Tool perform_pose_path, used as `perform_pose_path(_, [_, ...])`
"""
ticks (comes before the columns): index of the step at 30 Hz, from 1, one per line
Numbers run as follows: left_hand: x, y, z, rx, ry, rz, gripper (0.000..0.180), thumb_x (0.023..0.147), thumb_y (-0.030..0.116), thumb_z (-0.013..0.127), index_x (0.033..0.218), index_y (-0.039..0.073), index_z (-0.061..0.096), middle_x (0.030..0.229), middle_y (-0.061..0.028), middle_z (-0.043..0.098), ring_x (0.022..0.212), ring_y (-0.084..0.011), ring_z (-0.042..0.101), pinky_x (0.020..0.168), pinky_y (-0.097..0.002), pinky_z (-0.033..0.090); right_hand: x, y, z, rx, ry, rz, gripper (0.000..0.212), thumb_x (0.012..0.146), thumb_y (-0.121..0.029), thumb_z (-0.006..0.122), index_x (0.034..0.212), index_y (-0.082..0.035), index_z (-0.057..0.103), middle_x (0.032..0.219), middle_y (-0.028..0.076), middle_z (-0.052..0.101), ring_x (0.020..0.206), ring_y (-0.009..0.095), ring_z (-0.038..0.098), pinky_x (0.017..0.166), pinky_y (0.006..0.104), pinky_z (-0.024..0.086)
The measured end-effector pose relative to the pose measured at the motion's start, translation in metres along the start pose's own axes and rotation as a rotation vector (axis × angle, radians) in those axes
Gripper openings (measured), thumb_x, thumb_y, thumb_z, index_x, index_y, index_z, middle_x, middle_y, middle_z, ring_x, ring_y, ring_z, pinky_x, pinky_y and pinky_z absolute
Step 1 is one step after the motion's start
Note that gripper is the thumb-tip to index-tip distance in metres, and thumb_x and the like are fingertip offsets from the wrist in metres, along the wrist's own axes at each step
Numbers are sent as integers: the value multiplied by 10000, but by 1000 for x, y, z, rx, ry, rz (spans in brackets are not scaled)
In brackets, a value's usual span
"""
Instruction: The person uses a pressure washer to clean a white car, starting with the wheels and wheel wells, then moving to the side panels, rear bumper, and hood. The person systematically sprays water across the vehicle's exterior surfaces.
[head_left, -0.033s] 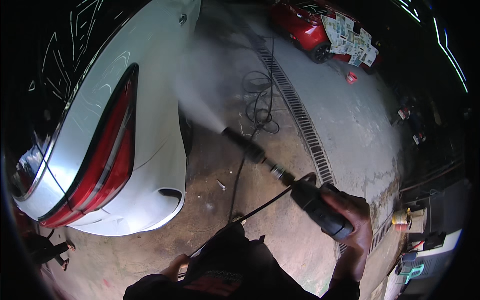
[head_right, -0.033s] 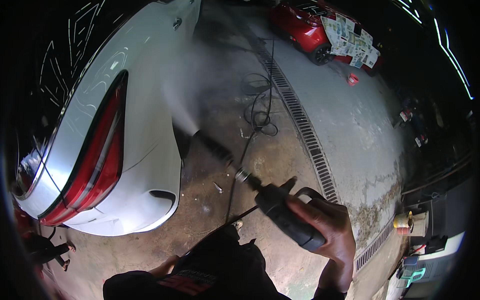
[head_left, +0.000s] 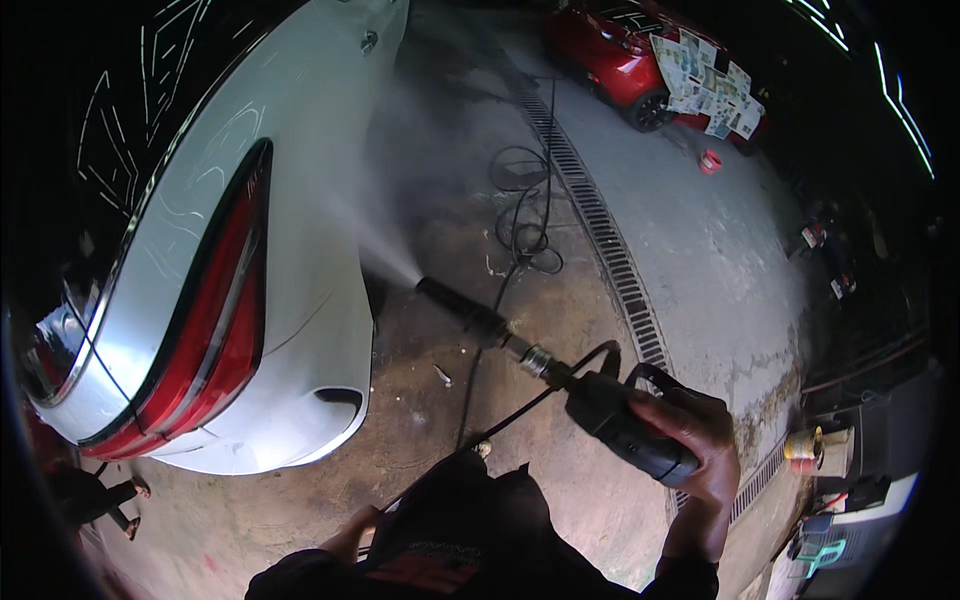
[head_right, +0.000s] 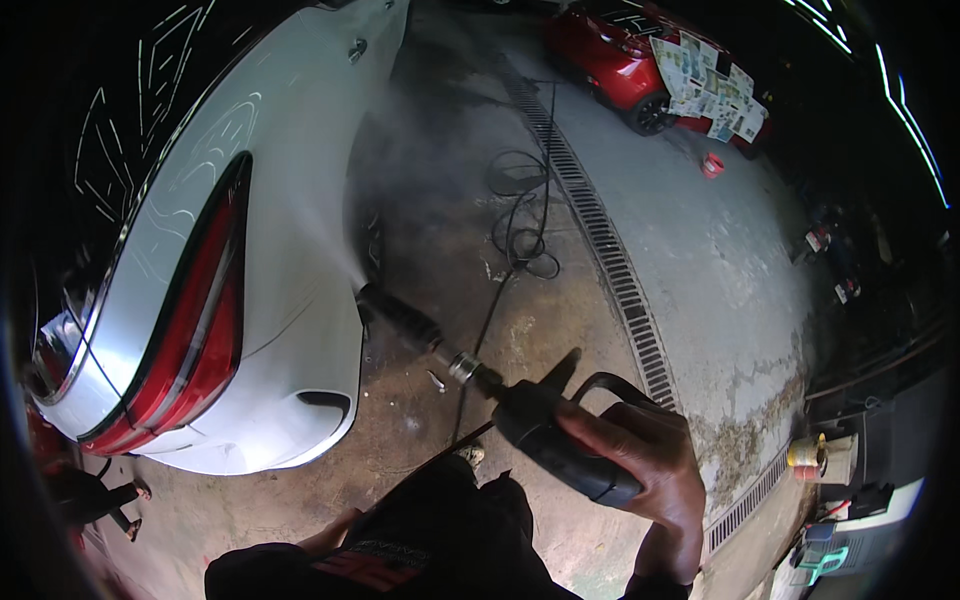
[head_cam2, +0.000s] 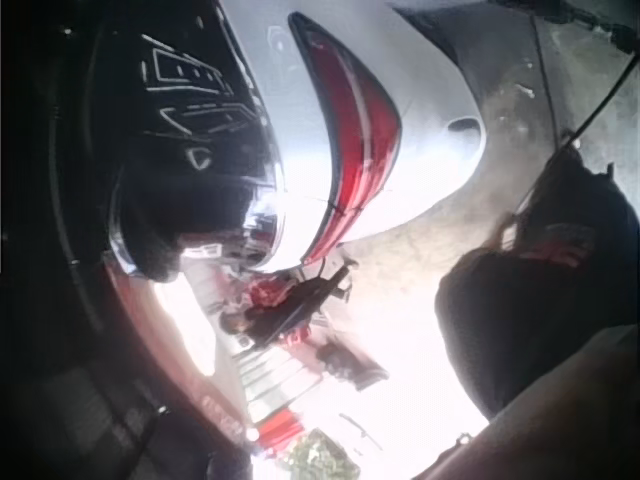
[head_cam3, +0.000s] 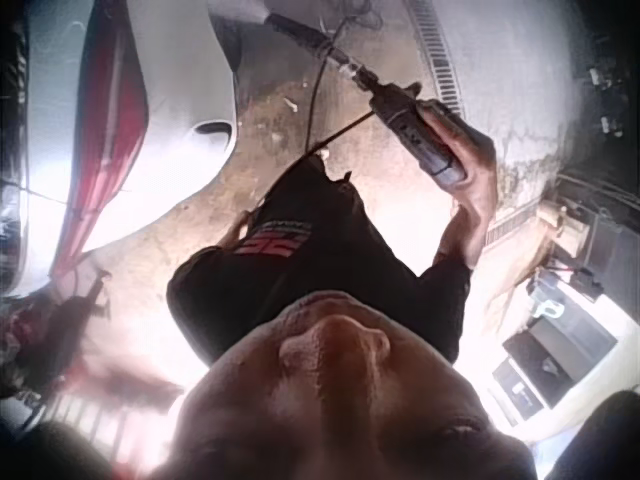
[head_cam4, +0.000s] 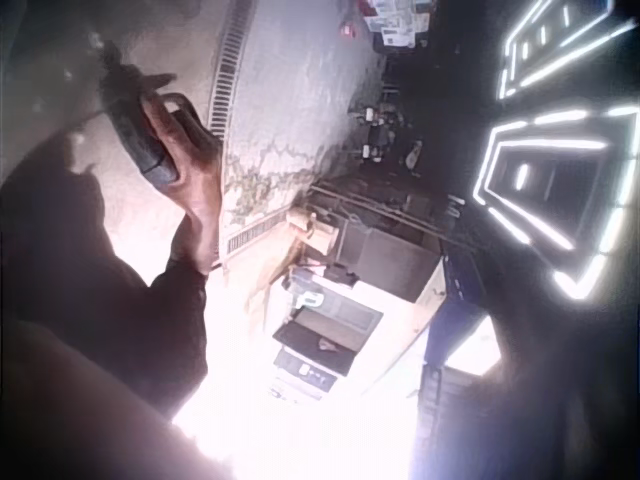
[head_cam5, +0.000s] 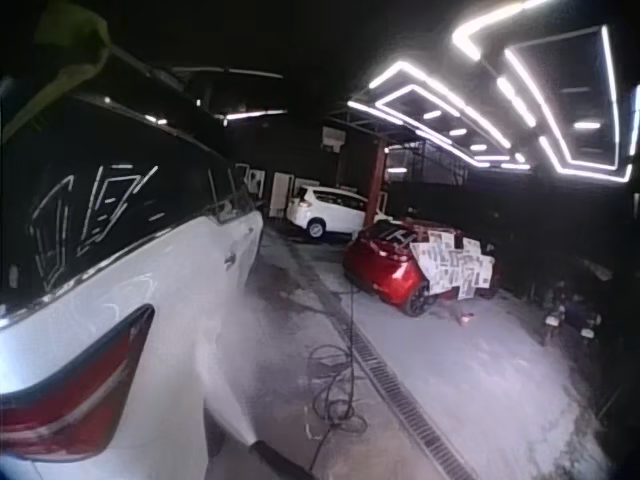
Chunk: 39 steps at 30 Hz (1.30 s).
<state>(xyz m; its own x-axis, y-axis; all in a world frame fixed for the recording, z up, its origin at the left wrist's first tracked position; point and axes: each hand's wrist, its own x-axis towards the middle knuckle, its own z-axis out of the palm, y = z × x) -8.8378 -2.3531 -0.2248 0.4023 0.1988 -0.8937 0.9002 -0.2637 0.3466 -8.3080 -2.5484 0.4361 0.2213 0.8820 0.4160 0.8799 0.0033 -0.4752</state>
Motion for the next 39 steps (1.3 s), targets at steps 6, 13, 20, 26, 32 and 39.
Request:
perform_pose_path(6, [59, 195, -69, -249, 250, -152, 506, 900, 532, 644, 969, 56, 802, 1052, -258, 743, 1029, -400, 732, 853, -517, 552, 156, 173, 4, -90, -22, -45, 662, 747, -118, 846, 1383, -149, 664, 640, 39, 580, 573, 211, 611, 572, 364, 502])
perform_pose_path(13, [181, 437, -245, -148, 410, -131, 302, 875, 393, 660, 894, 128, 805, 979, -212, 750, 965, -410, 731, 800, -542, 555, 317, 425, 34, -166, 45, -49, 686, 685, -98, 827, 1352, -143, 671, 694, 35, 584, 599, 259, 625, 594, 406, 519])
perform_pose_path(20, [242, 609, -457, -168, 556, -157, 398, 898, 496, 602, 980, 164, 805, 1081, -162, 758, 1037, -402, 721, 873, -522, 565, 553, 575, -2, -84, -123, -439, 597, 779, -194, 769, 1368, -191, 669, 684, -14, 539, 554, 165, 563, 535, 317, 452])
perform_pose_path(26, [329, 751, -675, -300, 494, -38, 648, 833, 660, 636, 971, 45, 789, 927, -228, 753, 956, -413, 731, 835, -514, 558, 775, 686, 38, -122, -30, -599, 596, 792, -168, 790, 1375, -169, 669, 647, 0, 518, 527, 177, 545, 510, 334, 441])
perform_pose_path(32, [403, 896, -938, -538, 572, 225, 567, 885, 516, 687, 974, -39, 758, 863, -263, 736, 861, -399, 743, 762, -477, 553, 1060, 759, 32, -107, 71, -634, 576, 774, -106, 828, 1333, -143, 696, 945, 86, 735, 733, 244, 719, 660, 347, 579])
perform_pose_path(39, [462, 1033, -1169, -499, 442, 326, 531, 907, 475, 702, 933, -52, 754, 728, -210, 703, 709, -268, 723, 680, -431, 516, 1334, 850, 0, 10, 198, -777, 689, 649, 93, 695, 1317, -78, 689, 1223, 141, 740, 1095, 288, 740, 974, 339, 556])
